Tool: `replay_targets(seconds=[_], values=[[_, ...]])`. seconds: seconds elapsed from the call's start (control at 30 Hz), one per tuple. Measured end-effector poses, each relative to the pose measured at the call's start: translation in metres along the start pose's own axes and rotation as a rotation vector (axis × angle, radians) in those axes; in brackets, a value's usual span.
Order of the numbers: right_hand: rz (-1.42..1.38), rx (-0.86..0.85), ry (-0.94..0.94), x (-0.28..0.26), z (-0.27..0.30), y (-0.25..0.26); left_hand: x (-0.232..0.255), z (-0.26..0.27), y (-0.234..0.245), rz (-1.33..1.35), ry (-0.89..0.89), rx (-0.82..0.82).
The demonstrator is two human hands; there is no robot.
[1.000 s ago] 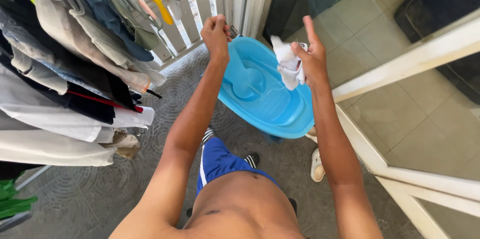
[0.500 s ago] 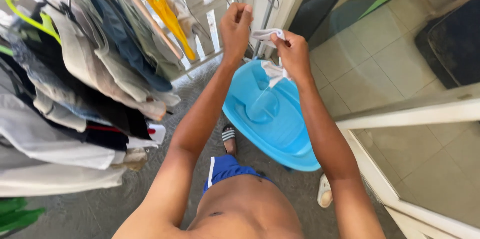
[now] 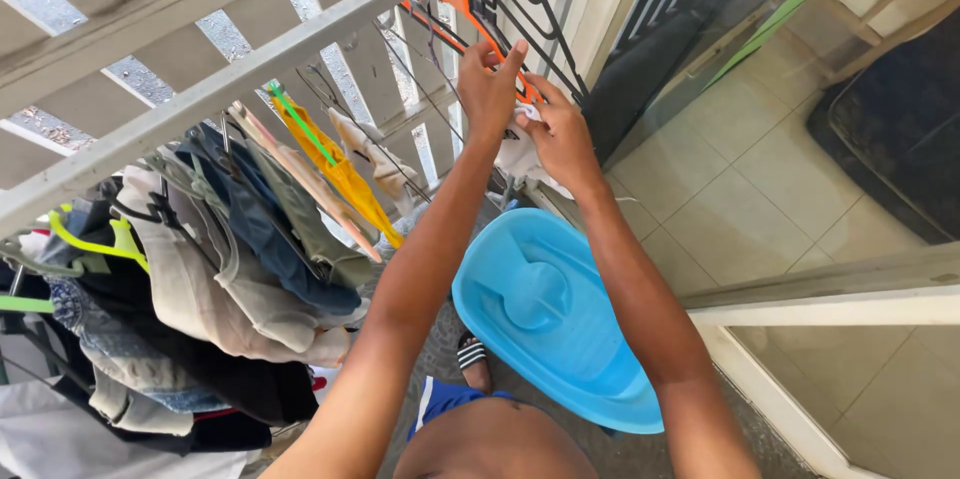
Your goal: Hanging various items of clothing onto a drying rack using plastic hangers
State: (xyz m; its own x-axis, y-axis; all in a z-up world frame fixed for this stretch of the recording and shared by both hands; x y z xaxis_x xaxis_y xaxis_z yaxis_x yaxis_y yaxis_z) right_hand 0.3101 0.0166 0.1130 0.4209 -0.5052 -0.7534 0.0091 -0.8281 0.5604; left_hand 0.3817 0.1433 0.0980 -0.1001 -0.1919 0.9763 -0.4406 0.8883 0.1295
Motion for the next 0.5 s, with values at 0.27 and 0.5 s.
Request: replay_targets(seconds=[0.27, 0.5], values=[[-0.235, 0.11, -0.062, -0.005, -0.002, -0.002, -0.009, -0.026, -0.011, 0.17, -0.104, -0.01], [-0.305, 0.067, -0.251, 0.054, 0.019, -0.009, 0.074, 0.01, 0.015, 0.662, 0.034, -0.024]])
Point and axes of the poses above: each hand's wrist, its own z-axis away from the middle knuckle, its own y-axis out of the back of the hand, x = y × z, the point moved 1 cm from there along -z, towards the middle knuckle, and after that the axes turned 5 degrees about -y, right-handed, at the moved point
